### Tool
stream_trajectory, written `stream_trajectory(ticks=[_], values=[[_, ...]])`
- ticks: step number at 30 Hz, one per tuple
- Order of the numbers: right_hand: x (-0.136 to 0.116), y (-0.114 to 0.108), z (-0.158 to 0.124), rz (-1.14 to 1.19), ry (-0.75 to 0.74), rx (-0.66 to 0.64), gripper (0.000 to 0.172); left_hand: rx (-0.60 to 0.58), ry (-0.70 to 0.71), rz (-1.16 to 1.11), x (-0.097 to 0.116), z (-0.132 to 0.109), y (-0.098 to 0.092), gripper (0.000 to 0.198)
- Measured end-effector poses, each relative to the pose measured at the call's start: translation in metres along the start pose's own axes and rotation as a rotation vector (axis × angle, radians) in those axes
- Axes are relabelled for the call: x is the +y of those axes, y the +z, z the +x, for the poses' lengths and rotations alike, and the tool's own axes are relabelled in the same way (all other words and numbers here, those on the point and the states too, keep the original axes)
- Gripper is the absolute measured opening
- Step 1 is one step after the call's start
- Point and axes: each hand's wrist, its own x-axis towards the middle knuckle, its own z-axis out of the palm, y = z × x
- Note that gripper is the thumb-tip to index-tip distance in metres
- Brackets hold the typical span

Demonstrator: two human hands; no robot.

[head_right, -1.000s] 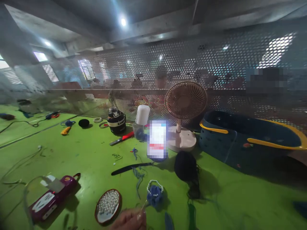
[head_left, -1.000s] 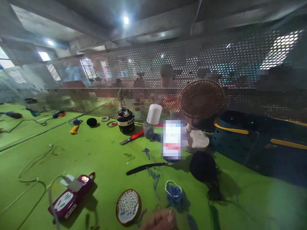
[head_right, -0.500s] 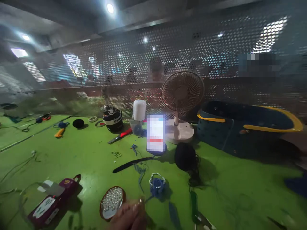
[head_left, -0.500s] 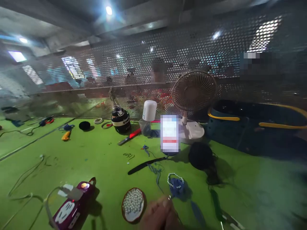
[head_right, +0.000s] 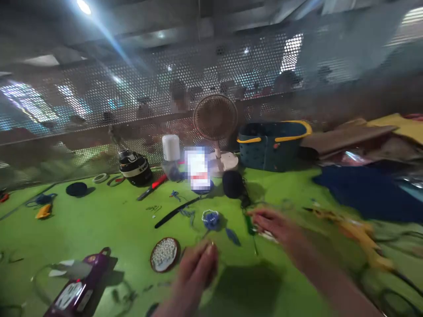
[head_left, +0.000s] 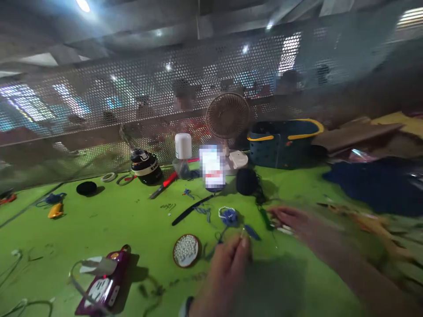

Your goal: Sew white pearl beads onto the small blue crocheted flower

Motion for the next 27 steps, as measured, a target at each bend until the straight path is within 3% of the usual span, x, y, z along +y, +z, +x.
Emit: stream_trajectory(ticks=[5,9,13,20,24,27], values=[[-0.052,0.032,-0.024,-0.057,-0.139,-0.25,0.038,0.012,0.172,0.239,0.021,-0.009,0.012,0.04],[-0.068,0.054,-0.053,0.064,-0.149,-0.321,0.034,0.07,0.297,0.424,0.03,-0.025,0.025,0.031],[-0.069,0.063,-0.077,0.214,-0.133,-0.207,0.025,0.132,0.313,0.609,0.033,-0.041,0.038,0.023],[-0.087,0.057,-0.106,0.221,-0.283,0.026,0.022,0.06,0.299,0.633,0.035,-0.06,0.053,0.032],[-0.118,0.037,-0.11,0.437,-0.372,0.13,0.028,-0.079,0.29,0.622,0.031,-0.068,0.036,0.038],[-0.147,0.008,-0.11,0.416,-0.31,0.24,0.029,-0.155,0.281,0.616,0.029,-0.074,0.01,0.039]])
